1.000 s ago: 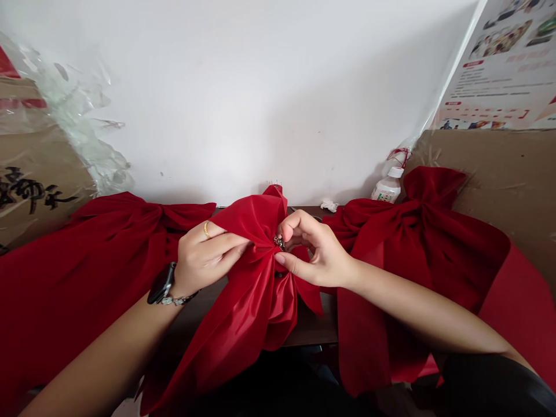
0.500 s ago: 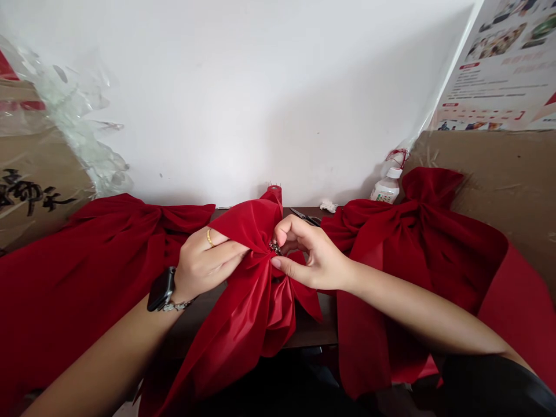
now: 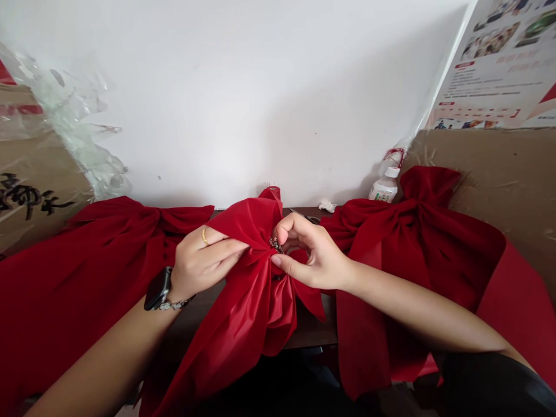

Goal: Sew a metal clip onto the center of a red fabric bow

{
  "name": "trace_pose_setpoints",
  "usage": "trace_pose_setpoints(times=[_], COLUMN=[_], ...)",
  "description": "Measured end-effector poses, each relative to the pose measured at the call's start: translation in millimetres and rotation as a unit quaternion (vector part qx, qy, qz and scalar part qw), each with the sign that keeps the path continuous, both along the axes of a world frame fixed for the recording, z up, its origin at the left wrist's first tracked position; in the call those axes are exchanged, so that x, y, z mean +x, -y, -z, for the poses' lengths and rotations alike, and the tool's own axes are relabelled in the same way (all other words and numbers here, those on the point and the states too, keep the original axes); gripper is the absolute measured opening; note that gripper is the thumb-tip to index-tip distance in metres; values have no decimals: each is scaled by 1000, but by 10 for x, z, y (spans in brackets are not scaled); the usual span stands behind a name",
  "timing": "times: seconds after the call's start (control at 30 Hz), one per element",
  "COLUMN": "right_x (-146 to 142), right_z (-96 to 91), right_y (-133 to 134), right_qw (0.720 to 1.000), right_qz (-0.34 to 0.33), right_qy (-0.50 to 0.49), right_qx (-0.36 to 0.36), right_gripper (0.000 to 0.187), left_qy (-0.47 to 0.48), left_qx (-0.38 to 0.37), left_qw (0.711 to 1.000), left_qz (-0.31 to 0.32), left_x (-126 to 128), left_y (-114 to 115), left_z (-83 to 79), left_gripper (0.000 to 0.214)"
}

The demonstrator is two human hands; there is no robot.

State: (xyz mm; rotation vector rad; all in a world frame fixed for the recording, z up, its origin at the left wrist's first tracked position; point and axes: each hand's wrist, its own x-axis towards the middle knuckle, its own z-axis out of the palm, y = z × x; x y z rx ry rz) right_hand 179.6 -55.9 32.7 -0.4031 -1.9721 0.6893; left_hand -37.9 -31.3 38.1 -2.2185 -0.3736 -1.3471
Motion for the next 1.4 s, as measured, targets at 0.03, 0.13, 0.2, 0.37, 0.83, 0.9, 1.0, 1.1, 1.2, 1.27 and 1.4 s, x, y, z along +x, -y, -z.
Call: trace_pose_setpoints(times=[0.03, 0.13, 0.2, 0.37, 0.83, 0.9, 1.0, 1.1, 1.2, 1.27, 1.4], right_x=[-1, -4, -4, 9, 23, 15, 8, 11, 17, 21, 30], right_z=[1, 0, -1, -8, 9, 12, 17, 20, 24, 30, 40], right_y=[-1, 1, 5, 3, -73, -61, -38, -19, -14, -24, -68], right_qw=[1000, 1000, 1000, 998, 978, 982, 989, 995, 998, 998, 996], right_qz=[-1, -3, -7, -49, -137, -124, -96, -75, -60, -62, -79], right_qy=[1, 0, -5, -14, -47, -45, -32, -15, -2, -5, -10], right_qx=[2, 4, 0, -43, -148, -138, -111, -68, -33, -28, -34], right_gripper=[20, 19, 20, 21, 21, 21, 21, 20, 20, 20, 21], left_qy=[3, 12, 13, -4, -31, -34, -28, 2, 27, 40, 48], left_qx=[1, 0, -1, 7, 24, 15, 9, -10, -53, -85, -150], left_qw=[1000, 1000, 1000, 1000, 999, 999, 999, 1000, 998, 996, 987], left_qz=[-1, -5, -4, -6, -11, -13, -21, -20, -5, 3, 30], left_x=[4, 9, 4, -30, -42, -26, 4, 32, 40, 33, 26], left_y=[2, 2, -3, -17, 32, 56, 73, 69, 44, 17, -50], left_z=[4, 19, 27, 36, 15, 19, 36, 47, 44, 39, 42], left_gripper=[20, 21, 21, 23, 20, 20, 20, 20, 21, 19, 15])
